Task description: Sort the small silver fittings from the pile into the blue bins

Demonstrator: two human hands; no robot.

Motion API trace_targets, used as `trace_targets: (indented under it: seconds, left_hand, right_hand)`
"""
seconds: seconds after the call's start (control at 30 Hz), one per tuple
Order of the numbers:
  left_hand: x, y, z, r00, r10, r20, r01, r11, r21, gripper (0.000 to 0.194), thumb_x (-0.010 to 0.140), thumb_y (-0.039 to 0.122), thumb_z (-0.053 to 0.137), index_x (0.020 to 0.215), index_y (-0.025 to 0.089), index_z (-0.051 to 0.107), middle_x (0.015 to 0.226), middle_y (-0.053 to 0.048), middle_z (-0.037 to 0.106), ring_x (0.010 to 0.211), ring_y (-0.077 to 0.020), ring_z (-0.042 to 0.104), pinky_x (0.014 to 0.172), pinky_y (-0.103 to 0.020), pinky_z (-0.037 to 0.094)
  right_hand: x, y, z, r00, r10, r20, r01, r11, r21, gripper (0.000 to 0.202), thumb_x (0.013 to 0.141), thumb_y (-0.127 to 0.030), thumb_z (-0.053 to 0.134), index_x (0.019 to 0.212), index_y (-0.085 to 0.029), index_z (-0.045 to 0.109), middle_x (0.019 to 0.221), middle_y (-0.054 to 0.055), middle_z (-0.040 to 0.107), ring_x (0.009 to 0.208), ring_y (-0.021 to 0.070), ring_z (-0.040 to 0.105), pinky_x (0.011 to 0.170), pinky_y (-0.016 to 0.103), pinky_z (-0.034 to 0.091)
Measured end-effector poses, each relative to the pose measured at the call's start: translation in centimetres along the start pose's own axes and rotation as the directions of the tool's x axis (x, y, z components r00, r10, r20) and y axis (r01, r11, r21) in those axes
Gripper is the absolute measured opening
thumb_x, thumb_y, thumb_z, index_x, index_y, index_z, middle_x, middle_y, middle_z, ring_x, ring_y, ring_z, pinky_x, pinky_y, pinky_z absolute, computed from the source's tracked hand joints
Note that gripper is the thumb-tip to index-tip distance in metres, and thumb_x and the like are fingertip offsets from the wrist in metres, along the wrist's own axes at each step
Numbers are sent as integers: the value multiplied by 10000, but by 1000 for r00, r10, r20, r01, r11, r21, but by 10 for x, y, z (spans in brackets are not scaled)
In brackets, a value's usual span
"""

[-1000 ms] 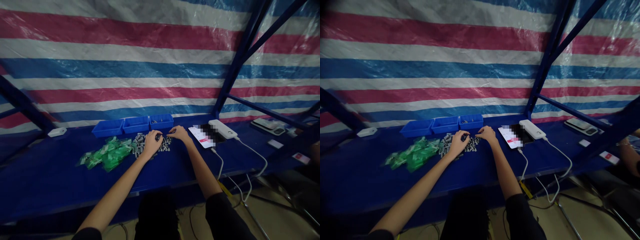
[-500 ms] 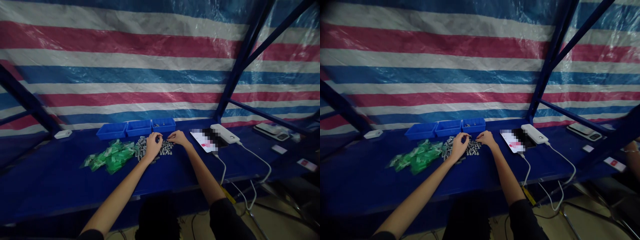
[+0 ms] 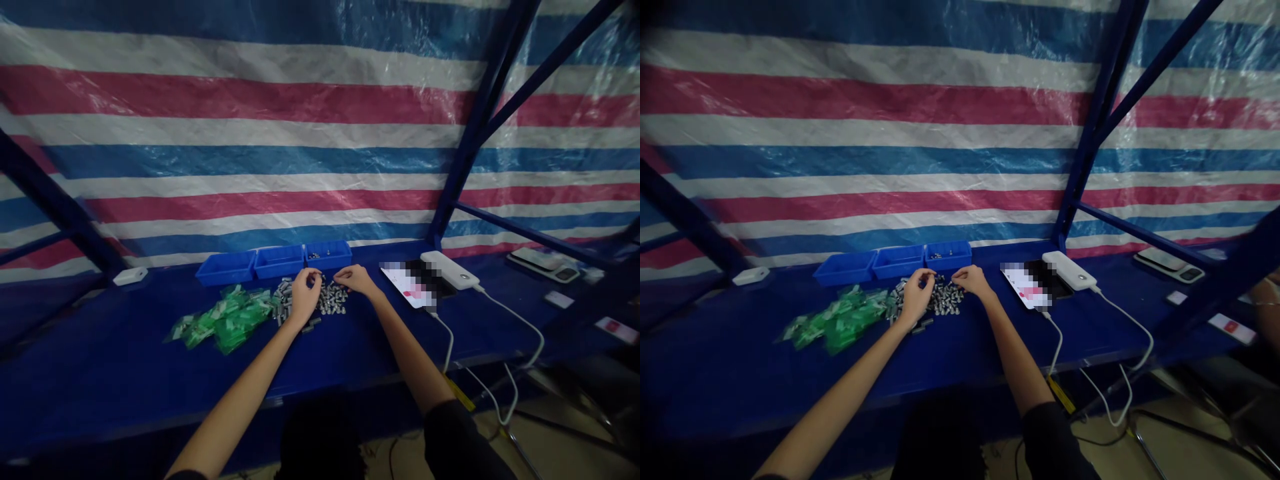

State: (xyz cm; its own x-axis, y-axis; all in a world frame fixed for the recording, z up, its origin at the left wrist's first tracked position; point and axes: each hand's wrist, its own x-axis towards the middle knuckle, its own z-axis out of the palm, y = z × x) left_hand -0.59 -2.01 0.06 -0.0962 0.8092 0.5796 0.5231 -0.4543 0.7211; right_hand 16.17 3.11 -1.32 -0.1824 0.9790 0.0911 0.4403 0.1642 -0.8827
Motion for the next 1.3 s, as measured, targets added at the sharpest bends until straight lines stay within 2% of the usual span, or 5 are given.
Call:
trace_targets:
  seconds: [0.3, 0.5, 0.7, 0.93, 1.3]
  left_hand:
    - [-1, 4, 0, 1000, -1, 25, 2, 999, -33, 124, 790, 197, 478, 803, 187, 601, 767, -7, 606, 690, -125, 542, 667, -240, 420]
    - [-1, 5, 1, 999, -16, 52, 18, 999, -36, 129, 783, 193, 474, 799, 184, 601, 751, -6, 604, 668, -122, 535, 649, -236, 422]
    - [-2, 2, 4, 993, -15, 119, 18, 1000, -22, 100, 779, 272, 526, 794, 185, 574, 701, 4, 590, 649, -125, 548, 627, -239, 423]
    - [0, 1, 3, 988, 19, 156, -18, 1000, -7, 200, 776, 364, 572, 711, 175, 579, 699, 1, 592, 642, -119, 537, 641, -240, 422]
    - [0, 5, 1, 999, 27, 33, -26, 999, -37, 181, 821, 338, 536, 919, 195, 589, 831, -17, 602, 737, -129, 554, 714, -252, 441]
  right_hand:
    - [3, 9, -5, 990, -58, 131, 77, 986, -146, 271, 580, -335, 749, 811, -193, 743, 730, 24, 728, 742, 180, 680, 612, 190, 491]
    - [5, 11, -1, 995, -102, 10, 103, 981, -168, 164, 628, -296, 716, 755, -196, 740, 686, 26, 720, 692, 171, 678, 591, 199, 481]
    - [1, -7, -1, 987, -99, -124, 111, 989, 95, 283, 635, -396, 705, 790, -160, 726, 700, 50, 712, 694, 172, 664, 607, 226, 493]
    - [-7, -25, -1, 998, -36, 55, 14, 930, 366, 393, 639, -412, 715, 931, -149, 702, 798, 58, 708, 657, 107, 615, 512, 166, 429]
    - [-11, -29, -4, 991, -16, 129, -53, 860, 508, 331, 676, -305, 726, 970, -159, 685, 789, 43, 702, 632, 81, 611, 599, 176, 481]
